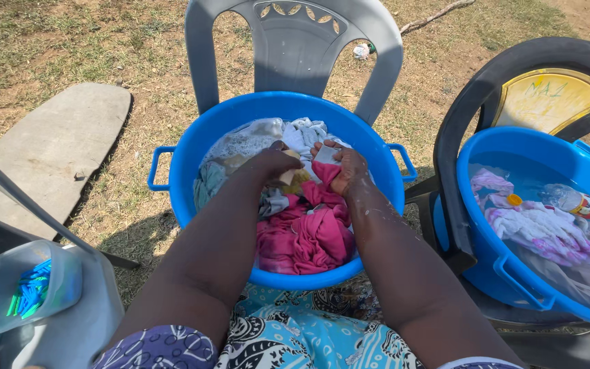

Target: The person washes laundry by hand, rubbing bar soap onto garments and scrubbing them in a basin of soapy water.

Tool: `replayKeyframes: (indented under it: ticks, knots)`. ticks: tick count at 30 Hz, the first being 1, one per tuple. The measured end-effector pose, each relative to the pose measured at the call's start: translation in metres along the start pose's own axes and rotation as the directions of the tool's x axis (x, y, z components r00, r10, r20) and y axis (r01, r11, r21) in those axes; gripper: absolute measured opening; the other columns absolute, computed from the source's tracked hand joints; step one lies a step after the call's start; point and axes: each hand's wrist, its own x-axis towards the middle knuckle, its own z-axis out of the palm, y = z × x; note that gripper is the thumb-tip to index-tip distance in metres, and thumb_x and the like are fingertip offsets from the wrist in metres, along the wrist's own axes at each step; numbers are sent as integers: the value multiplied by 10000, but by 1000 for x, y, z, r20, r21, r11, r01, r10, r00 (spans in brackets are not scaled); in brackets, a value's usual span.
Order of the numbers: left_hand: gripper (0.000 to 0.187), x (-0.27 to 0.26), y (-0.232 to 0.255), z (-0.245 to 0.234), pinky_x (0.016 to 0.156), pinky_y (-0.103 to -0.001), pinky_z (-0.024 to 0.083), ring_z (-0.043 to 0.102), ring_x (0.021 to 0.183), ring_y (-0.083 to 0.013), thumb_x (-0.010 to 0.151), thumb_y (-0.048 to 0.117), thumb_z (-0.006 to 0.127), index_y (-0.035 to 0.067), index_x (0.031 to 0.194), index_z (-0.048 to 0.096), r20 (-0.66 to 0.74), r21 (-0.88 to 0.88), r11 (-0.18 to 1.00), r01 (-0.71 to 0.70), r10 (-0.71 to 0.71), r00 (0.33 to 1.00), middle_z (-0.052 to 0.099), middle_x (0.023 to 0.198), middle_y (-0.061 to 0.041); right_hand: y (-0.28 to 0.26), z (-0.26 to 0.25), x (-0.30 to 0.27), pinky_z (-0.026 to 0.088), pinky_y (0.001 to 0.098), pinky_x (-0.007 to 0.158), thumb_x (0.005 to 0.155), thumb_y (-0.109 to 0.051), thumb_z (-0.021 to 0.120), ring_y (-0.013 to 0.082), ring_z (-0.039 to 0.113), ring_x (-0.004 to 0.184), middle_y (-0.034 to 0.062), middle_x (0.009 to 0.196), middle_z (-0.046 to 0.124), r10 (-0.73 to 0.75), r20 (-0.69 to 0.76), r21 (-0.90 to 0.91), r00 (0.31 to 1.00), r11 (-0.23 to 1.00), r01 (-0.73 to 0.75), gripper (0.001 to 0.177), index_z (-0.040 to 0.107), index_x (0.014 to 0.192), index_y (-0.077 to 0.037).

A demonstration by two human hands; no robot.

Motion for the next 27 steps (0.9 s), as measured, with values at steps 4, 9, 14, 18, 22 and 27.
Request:
replayKeyframes:
  ticks: [4, 9, 14, 18, 22, 27]
  knots:
    - [737, -8, 39, 61, 883, -535, 572, 686, 1050, -435, 837, 429, 736, 59, 1387, 413, -424, -154, 928, -340, 249, 871, 628, 1212, -288, 4, 3, 5, 540, 520, 1019, 1019, -148, 488, 364, 644, 1125, 229, 1225, 664, 63, 275, 64, 959, 994, -84, 344, 620, 1280, 32]
    - [576, -21, 49, 84, 1060, -545, 477, 592, 1201, -412, 978, 393, 626, 38, 1404, 471, -641, 392, 672, -629, 689, 336, 617, 1360, -208, -12, 21, -39, 454, 550, 1064, 914, -407, 435, 382, 615, 1192, 216, 1236, 660, 131, 372, 77, 919, 982, -171, 533, 626, 1201, 0]
    - [617, 22, 28, 73, 937, -563, 473, 537, 1119, -489, 944, 468, 667, 51, 1373, 513, -683, 262, 908, -327, 414, 602, 525, 1279, -282, 3, 23, -23, 418, 516, 1167, 998, -361, 418, 302, 584, 1287, 136, 1301, 681, 47, 167, 14, 985, 999, -50, 464, 646, 1270, -62]
    - [314, 71, -15, 62, 1004, -520, 492, 548, 1211, -460, 1096, 372, 589, 255, 1381, 532, -457, 642, 744, -188, 568, 685, 523, 1451, -200, 11, 2, -5, 512, 477, 1055, 984, -190, 556, 281, 644, 1139, 145, 1183, 698, 98, 48, -214, 994, 973, -86, 294, 644, 1208, -20]
    - [751, 71, -11, 39, 1000, -591, 443, 388, 1418, -387, 972, 388, 616, 215, 1597, 238, -187, -249, 962, -111, 65, 980, 432, 1485, -110, 3, 3, -15, 639, 435, 863, 874, 18, 634, 298, 723, 981, 173, 1077, 725, -33, 85, -84, 996, 996, 40, 274, 642, 1145, 58]
    - [546, 37, 15, 37, 1039, -392, 487, 615, 1287, -307, 945, 418, 652, 122, 1402, 609, -300, -652, 589, -477, 377, 876, 664, 1347, -120, -18, 20, -37, 630, 401, 900, 916, -19, 644, 264, 722, 993, 137, 1107, 719, -223, 152, 226, 963, 956, 185, 250, 638, 1164, 10]
